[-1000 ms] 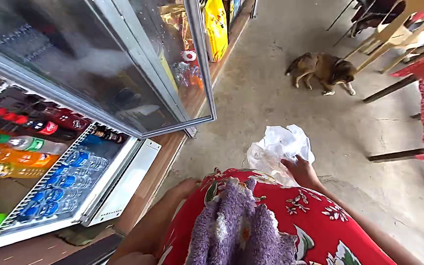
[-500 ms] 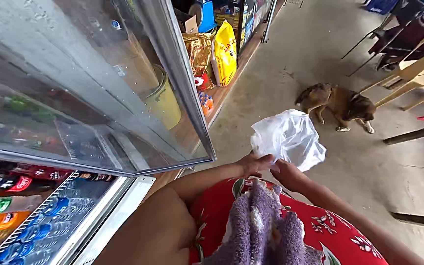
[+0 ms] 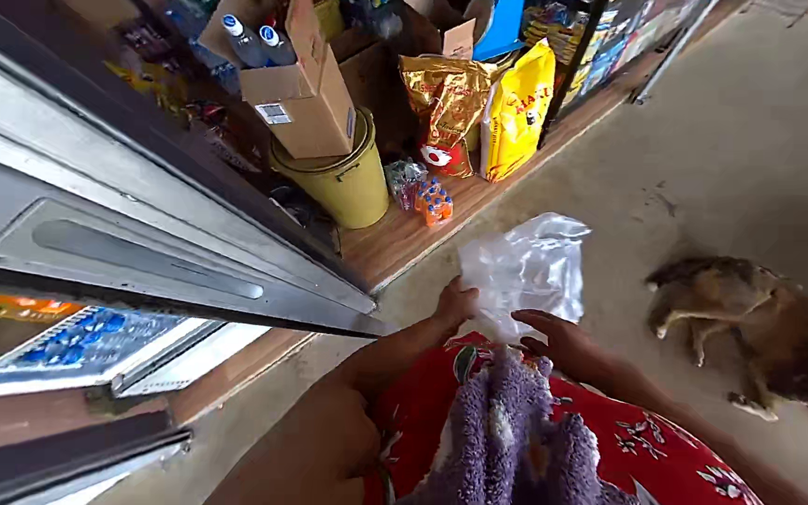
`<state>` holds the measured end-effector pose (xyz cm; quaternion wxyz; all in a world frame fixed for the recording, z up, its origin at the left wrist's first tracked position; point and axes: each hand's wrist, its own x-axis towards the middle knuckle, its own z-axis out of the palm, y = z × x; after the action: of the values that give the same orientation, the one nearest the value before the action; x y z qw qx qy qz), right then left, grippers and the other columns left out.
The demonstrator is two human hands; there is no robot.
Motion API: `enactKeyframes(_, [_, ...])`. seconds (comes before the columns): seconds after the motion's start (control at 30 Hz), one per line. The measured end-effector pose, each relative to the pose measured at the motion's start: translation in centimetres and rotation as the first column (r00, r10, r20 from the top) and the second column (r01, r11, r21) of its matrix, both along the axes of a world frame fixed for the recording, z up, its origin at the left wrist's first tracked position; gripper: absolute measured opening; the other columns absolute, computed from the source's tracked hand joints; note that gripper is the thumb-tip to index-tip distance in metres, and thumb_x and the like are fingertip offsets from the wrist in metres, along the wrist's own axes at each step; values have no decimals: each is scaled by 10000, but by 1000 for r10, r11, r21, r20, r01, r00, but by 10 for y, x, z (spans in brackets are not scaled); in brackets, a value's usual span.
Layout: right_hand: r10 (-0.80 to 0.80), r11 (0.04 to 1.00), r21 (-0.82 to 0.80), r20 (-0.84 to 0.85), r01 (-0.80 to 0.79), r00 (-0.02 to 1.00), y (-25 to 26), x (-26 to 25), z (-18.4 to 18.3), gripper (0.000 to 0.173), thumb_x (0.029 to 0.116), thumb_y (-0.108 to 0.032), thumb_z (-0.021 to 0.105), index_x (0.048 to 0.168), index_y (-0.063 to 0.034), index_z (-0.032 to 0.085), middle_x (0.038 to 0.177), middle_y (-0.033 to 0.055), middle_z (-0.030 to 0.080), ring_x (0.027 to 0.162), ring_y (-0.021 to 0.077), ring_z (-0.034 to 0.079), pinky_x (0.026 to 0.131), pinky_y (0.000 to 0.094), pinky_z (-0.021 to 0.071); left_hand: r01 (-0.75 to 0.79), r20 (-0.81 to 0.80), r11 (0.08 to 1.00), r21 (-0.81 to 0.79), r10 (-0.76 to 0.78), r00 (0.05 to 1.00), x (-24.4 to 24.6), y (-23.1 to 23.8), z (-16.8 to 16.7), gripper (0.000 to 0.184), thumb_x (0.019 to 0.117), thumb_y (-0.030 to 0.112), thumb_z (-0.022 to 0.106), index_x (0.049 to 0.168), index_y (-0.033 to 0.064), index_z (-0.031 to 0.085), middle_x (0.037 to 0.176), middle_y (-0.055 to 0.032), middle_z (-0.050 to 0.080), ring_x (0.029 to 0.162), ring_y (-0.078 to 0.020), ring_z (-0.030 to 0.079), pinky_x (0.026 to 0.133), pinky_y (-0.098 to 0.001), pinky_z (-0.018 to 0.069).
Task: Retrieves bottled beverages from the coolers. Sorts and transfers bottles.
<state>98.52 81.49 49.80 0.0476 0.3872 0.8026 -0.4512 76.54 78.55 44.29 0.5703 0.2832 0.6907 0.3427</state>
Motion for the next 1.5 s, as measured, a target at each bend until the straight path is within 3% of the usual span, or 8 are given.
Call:
enactKeyframes(0.17, [189, 979, -67, -72, -194, 979, 86, -17, -7, 397, 1053, -140, 546, 1418, 9, 587, 1396, 221, 620, 1272, 324, 619, 1126, 451, 453, -507, -64, 861, -51, 504, 862, -50, 5, -21, 527, 1035, 119, 556, 1519, -2, 387, 1332, -289, 576, 1105, -366, 653, 883, -516, 575])
enactKeyframes(0.3, [262, 954, -114, -136, -278, 955, 140, -54, -20, 367, 1074, -140, 501, 1377, 35, 614, 1335, 226, 660, 1236, 308, 651, 1115, 427, 468, -668, -125, 738, -94, 657, 743, -66, 13, -36, 507, 1026, 92, 569, 1496, -13, 407, 1281, -283, 593, 1032, -349, 658, 845, -497, 568])
enactKeyframes(0.57, [315, 946, -61, -50, -318, 948, 253, -123, 1, 377, 1081, -154, 492, 1401, 19, 591, 1349, 213, 651, 1242, 293, 646, 1107, 422, 477, -504, -394, 821, -268, 384, 835, -131, 92, -42, 580, 1041, 189, 577, 1531, -39, 369, 1442, -316, 517, 1339, -430, 525, 1111, -562, 428])
enactKeyframes(0.8, [241, 958, -185, 96, -221, 966, 366, -158, -47, 372, 1085, -170, 503, 1409, -6, 585, 1346, 194, 654, 1207, 268, 660, 1076, 418, 500, -608, -476, 629, -485, 393, 787, -214, 129, -94, 870, 896, 460, 764, 1533, 7, 382, 1510, -361, 408, 1362, -508, 472, 1079, -646, 432])
enactKeyframes(1.03, [563, 826, -165, 293, -540, 772, 486, -277, -85, 401, 1094, -188, 466, 1449, -23, 556, 1419, 222, 595, 1305, 344, 589, 1125, 488, 441, -492, -539, 772, -403, 234, 809, -272, 175, -139, 802, 915, 342, 773, 1558, 59, 386, 1491, -301, 472, 1342, -468, 513, 1073, -650, 437])
enactKeyframes(1.2, [620, 772, -2, 223, -636, 752, 528, -368, -92, 365, 1079, -174, 520, 1398, -21, 613, 1357, 236, 631, 1230, 380, 632, 1078, 560, 466, -628, -642, 712, -315, 328, 693, -327, 207, -163, 1008, 837, 373, 849, 1633, 150, 273, 1646, -290, 243, 1477, -537, 287, 1107, -737, 322])
enactKeyframes(1.33, [673, 726, 52, 147, -686, 725, 528, -415, -67, 370, 1085, -179, 484, 1389, -15, 618, 1386, 222, 622, 1276, 354, 612, 1112, 524, 451, -814, -666, 574, -82, 576, 474, -358, 213, -127, 803, 937, 254, 742, 1600, 69, 328, 1662, -304, 174, 1496, -514, 274, 1168, -660, 317])
enactKeyframes(1.5, [598, 800, 276, -278, -533, 752, 510, -480, 13, 301, 1042, -117, 565, 1278, 37, 673, 1215, 221, 703, 1113, 319, 695, 999, 490, 544, -697, -551, 445, 562, 830, 87, -409, 224, 26, 541, 1000, 101, 590, 1480, -94, 434, 1578, -324, 352, 1454, -395, 402, 1150, -488, 405])
